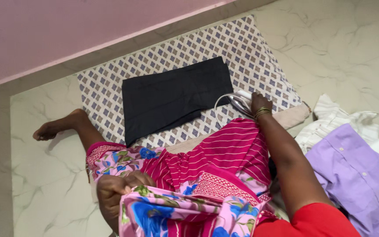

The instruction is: The person irons a pair of black trousers laid out on a patterned mat on the floor, using a white electric iron. After finishing the trousers, the person picks up a purple shirt and begins buttoning it.

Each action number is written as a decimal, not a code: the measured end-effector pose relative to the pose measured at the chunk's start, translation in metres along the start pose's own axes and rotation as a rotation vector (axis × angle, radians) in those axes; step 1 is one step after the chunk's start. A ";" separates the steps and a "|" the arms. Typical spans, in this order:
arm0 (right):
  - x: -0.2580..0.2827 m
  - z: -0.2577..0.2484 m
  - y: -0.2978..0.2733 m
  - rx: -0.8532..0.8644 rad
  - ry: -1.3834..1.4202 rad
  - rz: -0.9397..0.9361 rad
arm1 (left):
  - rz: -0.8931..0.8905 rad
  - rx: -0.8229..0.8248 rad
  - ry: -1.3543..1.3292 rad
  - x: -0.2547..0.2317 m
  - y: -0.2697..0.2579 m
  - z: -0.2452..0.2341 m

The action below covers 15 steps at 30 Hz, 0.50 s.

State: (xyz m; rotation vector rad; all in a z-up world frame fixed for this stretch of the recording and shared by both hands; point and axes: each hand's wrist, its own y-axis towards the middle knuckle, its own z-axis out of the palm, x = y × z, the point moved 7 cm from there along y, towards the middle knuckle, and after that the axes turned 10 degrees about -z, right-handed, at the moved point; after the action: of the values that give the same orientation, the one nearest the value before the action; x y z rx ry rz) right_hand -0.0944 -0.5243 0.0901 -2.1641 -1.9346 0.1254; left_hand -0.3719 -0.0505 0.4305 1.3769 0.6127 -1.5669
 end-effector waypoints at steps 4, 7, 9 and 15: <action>-0.026 -0.016 -0.018 -0.277 0.304 0.032 | 0.062 0.278 0.110 -0.058 0.036 0.047; -0.052 -0.017 -0.040 -0.563 0.465 0.048 | 0.135 0.465 0.175 -0.069 0.063 0.090; -0.070 0.003 -0.056 -0.589 0.646 0.152 | 0.189 0.546 0.180 -0.067 0.071 0.115; -0.089 0.057 -0.101 -0.938 0.750 -0.101 | 0.354 0.669 0.260 -0.061 0.075 0.148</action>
State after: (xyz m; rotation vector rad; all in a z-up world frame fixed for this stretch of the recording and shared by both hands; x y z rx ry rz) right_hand -0.2158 -0.5958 0.0497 -2.0178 -1.7441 -1.6362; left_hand -0.3814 -0.1891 0.5399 2.0756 -0.0416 -1.3578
